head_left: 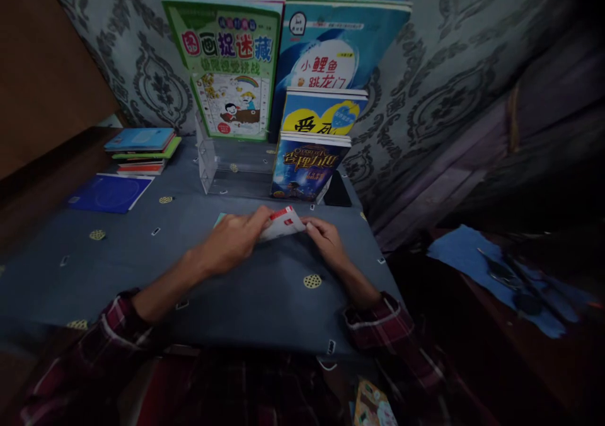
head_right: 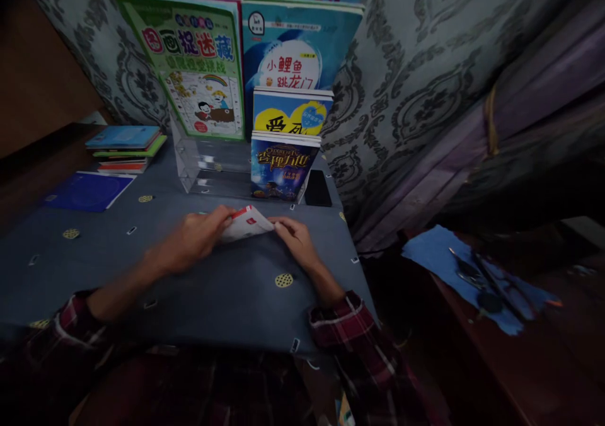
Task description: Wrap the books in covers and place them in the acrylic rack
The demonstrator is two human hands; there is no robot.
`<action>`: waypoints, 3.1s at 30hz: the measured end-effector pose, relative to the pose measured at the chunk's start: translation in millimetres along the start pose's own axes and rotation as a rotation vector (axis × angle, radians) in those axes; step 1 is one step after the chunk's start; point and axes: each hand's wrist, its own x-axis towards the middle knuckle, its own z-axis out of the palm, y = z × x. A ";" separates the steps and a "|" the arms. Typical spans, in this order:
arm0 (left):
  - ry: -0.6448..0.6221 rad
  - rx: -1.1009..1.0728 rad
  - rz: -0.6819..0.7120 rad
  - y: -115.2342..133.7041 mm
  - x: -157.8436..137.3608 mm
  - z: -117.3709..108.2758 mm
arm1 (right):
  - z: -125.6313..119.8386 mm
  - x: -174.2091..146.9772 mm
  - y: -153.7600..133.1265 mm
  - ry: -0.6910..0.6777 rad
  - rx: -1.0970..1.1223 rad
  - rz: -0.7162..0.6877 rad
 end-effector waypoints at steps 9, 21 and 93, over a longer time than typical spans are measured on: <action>0.239 -0.251 0.015 -12.9 5.5 -44.5 | 24.1 11.6 2.7 0.088 0.281 0.084; 0.648 -1.034 -0.409 -45.7 -0.5 -12.2 | 34.7 6.9 -41.7 -0.056 0.253 0.109; -0.039 0.265 -0.093 -96.5 -14.2 60.9 | 19.4 28.4 21.7 -0.034 -0.305 -0.049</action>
